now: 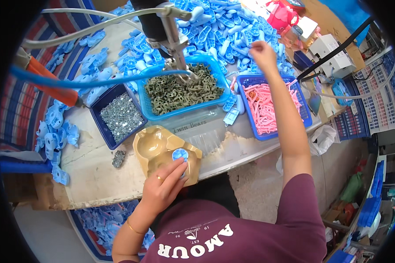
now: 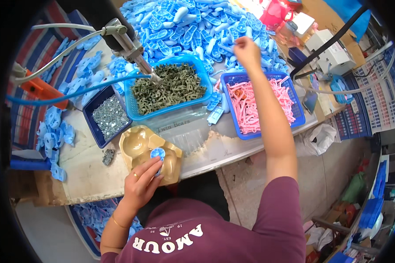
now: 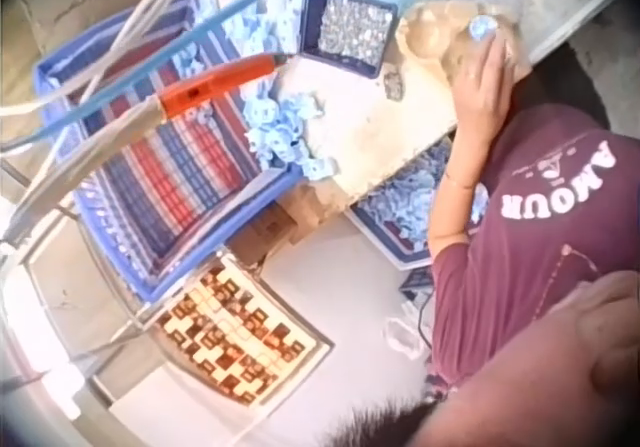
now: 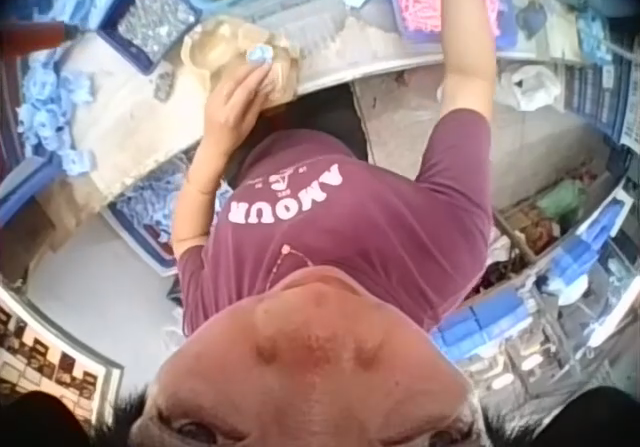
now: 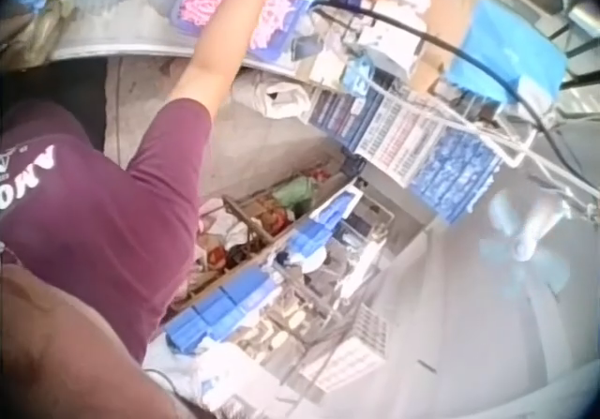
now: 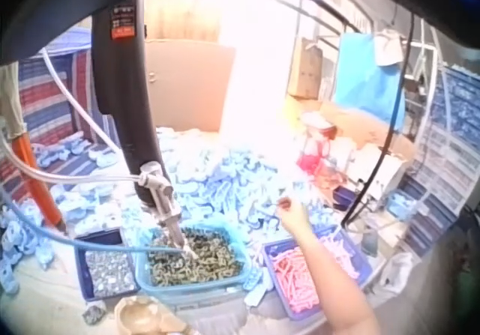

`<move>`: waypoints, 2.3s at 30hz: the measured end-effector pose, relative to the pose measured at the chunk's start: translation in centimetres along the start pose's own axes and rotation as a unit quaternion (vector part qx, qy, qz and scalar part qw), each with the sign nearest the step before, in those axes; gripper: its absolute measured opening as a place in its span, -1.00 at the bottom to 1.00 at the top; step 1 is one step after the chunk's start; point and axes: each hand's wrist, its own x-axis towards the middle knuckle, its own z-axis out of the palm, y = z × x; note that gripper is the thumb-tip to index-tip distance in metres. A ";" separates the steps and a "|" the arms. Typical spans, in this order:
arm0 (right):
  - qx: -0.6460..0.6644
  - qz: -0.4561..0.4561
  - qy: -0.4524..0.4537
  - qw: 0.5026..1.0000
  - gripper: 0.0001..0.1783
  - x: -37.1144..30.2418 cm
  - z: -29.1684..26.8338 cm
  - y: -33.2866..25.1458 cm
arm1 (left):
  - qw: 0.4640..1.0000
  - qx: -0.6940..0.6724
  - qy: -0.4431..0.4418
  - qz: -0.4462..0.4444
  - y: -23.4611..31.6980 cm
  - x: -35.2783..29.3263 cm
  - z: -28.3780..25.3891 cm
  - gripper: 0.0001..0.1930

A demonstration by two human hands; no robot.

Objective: The recorder is assembling small plastic toy components at a factory workstation using jigs and power tools.

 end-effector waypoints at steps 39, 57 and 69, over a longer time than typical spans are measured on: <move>-0.287 -0.146 0.025 0.947 -0.64 3.0 -0.3 3.9 | 0.990 -0.005 0.028 -0.141 -1.1 -4.4 -1.9 -0.57; 0.155 -0.124 -0.435 0.878 -0.77 -22.6 2.6 -19.7 | 0.989 0.133 -0.054 -0.046 -2.2 -6.2 -0.2 -0.57; 0.028 -0.256 -0.314 0.914 -0.78 -25.4 2.3 -19.7 | 0.989 0.109 0.081 -0.065 -4.8 -9.3 -2.8 -0.62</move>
